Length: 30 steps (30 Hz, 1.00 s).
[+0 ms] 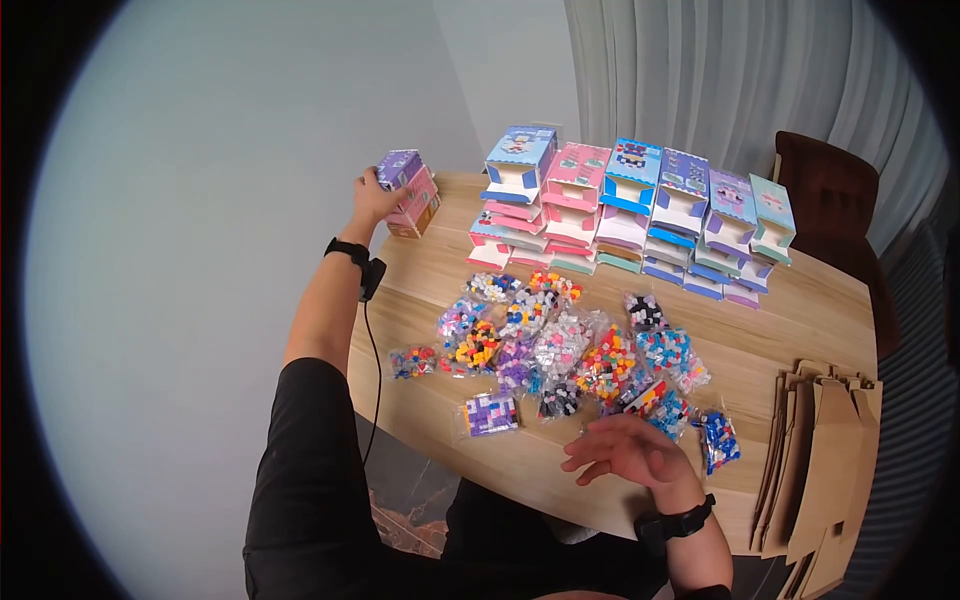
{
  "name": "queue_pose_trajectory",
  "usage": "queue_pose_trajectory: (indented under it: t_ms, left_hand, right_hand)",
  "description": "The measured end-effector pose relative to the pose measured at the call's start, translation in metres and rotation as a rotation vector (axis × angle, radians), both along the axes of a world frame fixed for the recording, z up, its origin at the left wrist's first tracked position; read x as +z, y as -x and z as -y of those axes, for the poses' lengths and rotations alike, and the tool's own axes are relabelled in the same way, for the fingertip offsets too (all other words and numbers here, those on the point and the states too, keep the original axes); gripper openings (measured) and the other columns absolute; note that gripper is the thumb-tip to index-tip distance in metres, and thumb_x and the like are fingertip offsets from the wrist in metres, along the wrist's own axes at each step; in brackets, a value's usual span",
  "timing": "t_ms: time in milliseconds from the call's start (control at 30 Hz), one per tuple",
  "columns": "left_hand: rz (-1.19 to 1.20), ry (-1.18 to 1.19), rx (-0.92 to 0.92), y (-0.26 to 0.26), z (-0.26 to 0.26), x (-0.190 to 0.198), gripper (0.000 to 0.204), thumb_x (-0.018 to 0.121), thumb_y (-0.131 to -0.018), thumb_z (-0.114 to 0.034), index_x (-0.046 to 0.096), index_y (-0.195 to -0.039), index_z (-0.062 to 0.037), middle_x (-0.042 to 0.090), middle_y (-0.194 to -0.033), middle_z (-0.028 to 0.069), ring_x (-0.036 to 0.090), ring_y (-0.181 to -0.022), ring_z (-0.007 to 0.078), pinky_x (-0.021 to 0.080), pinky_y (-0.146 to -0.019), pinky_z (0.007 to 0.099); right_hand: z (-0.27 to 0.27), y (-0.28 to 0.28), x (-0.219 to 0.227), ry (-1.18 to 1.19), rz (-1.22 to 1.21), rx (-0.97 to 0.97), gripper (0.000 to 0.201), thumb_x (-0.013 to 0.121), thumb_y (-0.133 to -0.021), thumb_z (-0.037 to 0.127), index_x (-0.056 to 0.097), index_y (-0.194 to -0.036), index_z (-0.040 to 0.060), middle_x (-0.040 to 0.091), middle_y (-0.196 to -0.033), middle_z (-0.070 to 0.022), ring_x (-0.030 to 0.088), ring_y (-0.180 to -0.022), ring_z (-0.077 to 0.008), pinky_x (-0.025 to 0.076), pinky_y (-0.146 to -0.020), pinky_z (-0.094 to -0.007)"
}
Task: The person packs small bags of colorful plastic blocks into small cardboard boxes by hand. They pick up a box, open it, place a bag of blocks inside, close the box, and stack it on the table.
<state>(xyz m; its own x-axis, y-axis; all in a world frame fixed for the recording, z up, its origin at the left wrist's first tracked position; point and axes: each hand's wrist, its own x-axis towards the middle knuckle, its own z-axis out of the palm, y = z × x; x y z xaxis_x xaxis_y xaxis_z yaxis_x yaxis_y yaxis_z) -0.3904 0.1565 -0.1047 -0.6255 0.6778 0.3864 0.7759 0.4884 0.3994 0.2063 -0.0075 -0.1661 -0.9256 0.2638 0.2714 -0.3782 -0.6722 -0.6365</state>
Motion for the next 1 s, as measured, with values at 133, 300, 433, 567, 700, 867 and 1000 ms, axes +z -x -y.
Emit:
queue_pose_trajectory:
  t_ms: [133,300,433,567,700,867,1000]
  left_hand:
    - [0.071,-0.065,-0.089,0.006,0.001,-0.004,0.098,0.083,-0.066,-0.033,0.03,-0.144,-0.0043,0.031,-0.14,0.0247,0.047,-0.124,0.0394,0.044,-0.103,0.0425]
    - [0.098,-0.093,-0.122,0.003,0.004,-0.002,0.098,0.084,-0.066,-0.028,0.029,-0.144,-0.0038,0.028,-0.14,0.0242,0.045,-0.126,0.0394,0.045,-0.103,0.0422]
    - [0.01,-0.159,-0.159,0.0,0.012,-0.005,0.098,0.083,-0.067,-0.029,0.029,-0.145,-0.0032,0.027,-0.143,0.0267,0.042,-0.127,0.0415,0.042,-0.105,0.0446]
    - [-0.306,-0.256,-0.171,-0.017,0.03,-0.004,0.085,0.077,-0.071,-0.027,0.036,-0.141,-0.0019,0.032,-0.142,0.0295,0.04,-0.128,0.0451,0.038,-0.107,0.0471]
    - [-0.289,-0.178,-0.491,-0.042,0.037,-0.014,0.068,0.069,-0.077,-0.02,0.043,-0.137,-0.0029,0.039,-0.139,0.0287,0.039,-0.129,0.0456,0.037,-0.107,0.0477]
    - [-0.191,0.181,-0.749,-0.098,0.038,-0.05,0.065,0.064,-0.08,-0.016,0.04,-0.14,-0.006,0.042,-0.138,0.0269,0.046,-0.125,0.0419,0.04,-0.105,0.0459]
    - [0.046,0.329,-0.662,-0.135,0.024,-0.05,0.07,0.067,-0.083,-0.025,0.038,-0.143,-0.0064,0.047,-0.135,0.0256,0.053,-0.119,0.0399,0.043,-0.102,0.0427]
  right_hand:
    - [0.001,0.001,-0.004,0.0,-0.03,-0.015,0.081,0.065,-0.086,0.049,0.033,-0.146,0.0045,0.043,-0.141,-0.0305,0.046,-0.129,-0.0444,0.042,-0.101,-0.0511]
    - [0.001,0.002,-0.006,0.0,-0.02,-0.028,0.08,0.065,-0.086,0.048,0.034,-0.145,0.0034,0.045,-0.14,-0.0301,0.047,-0.128,-0.0442,0.043,-0.099,-0.0511]
    - [0.001,0.002,-0.007,0.003,-0.023,-0.038,0.08,0.065,-0.086,0.048,0.035,-0.145,0.0033,0.046,-0.139,-0.0299,0.048,-0.127,-0.0444,0.043,-0.099,-0.0513]
    - [0.001,0.003,-0.009,-0.009,-0.026,-0.042,0.081,0.065,-0.085,0.048,0.035,-0.145,0.0034,0.046,-0.138,-0.0294,0.048,-0.127,-0.0444,0.044,-0.098,-0.0512]
    - [0.0,0.006,-0.011,-0.036,-0.018,-0.035,0.082,0.065,-0.085,0.05,0.035,-0.145,0.0031,0.046,-0.138,-0.0287,0.049,-0.126,-0.0436,0.044,-0.098,-0.0506]
    - [-0.002,0.009,-0.013,-0.072,-0.047,-0.045,0.08,0.064,-0.089,0.049,0.033,-0.146,0.0013,0.047,-0.137,-0.0296,0.049,-0.124,-0.0464,0.046,-0.096,-0.0522]
    - [-0.002,0.004,-0.009,-0.054,-0.002,-0.054,0.081,0.066,-0.086,0.049,0.036,-0.145,0.0028,0.048,-0.137,-0.0258,0.05,-0.125,-0.041,0.044,-0.098,-0.0499]
